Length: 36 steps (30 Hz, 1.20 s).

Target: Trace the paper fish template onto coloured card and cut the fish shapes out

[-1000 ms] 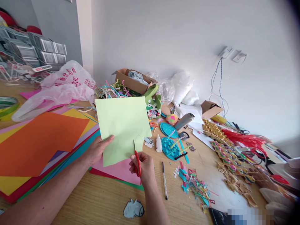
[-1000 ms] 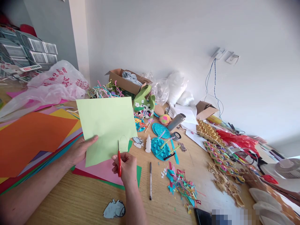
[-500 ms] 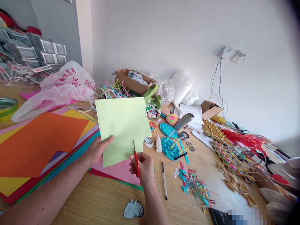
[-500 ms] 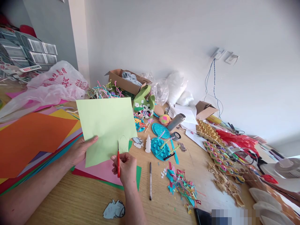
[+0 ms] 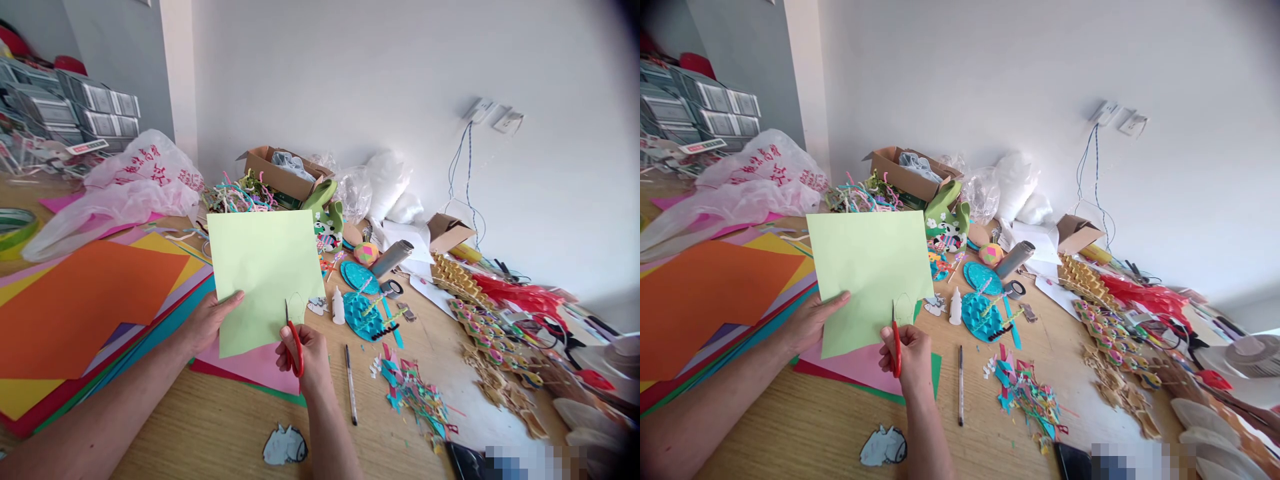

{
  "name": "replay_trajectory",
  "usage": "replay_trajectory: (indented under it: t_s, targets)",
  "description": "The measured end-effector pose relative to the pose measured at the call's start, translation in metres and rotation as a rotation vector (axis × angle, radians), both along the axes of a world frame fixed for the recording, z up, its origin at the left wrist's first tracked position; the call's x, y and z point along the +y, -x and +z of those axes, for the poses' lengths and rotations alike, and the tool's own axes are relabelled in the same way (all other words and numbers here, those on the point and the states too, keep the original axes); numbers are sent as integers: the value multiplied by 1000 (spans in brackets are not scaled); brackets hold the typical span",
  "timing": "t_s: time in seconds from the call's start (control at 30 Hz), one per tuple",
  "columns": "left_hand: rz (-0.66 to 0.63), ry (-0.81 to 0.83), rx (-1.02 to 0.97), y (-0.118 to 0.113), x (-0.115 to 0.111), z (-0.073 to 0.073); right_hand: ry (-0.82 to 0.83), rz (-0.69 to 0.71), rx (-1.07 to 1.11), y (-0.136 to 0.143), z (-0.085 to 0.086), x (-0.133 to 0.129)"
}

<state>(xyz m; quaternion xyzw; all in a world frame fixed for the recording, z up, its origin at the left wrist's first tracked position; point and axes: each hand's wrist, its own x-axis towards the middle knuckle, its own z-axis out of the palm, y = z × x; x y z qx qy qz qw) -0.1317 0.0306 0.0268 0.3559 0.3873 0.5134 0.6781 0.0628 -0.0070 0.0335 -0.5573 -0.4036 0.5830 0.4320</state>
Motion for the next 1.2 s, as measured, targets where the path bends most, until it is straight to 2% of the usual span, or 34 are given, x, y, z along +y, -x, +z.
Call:
replay_trajectory:
  t_s: [0.37, 0.8, 1.2]
  targets:
    - [5, 64, 11, -5, -2, 6, 22, -51, 4, 3, 0, 2]
    - [3, 55, 26, -6, -2, 4, 27, -93, -12, 6, -5, 2]
    - [-16, 51, 14, -5, -2, 4, 25, -85, -19, 5, -2, 2]
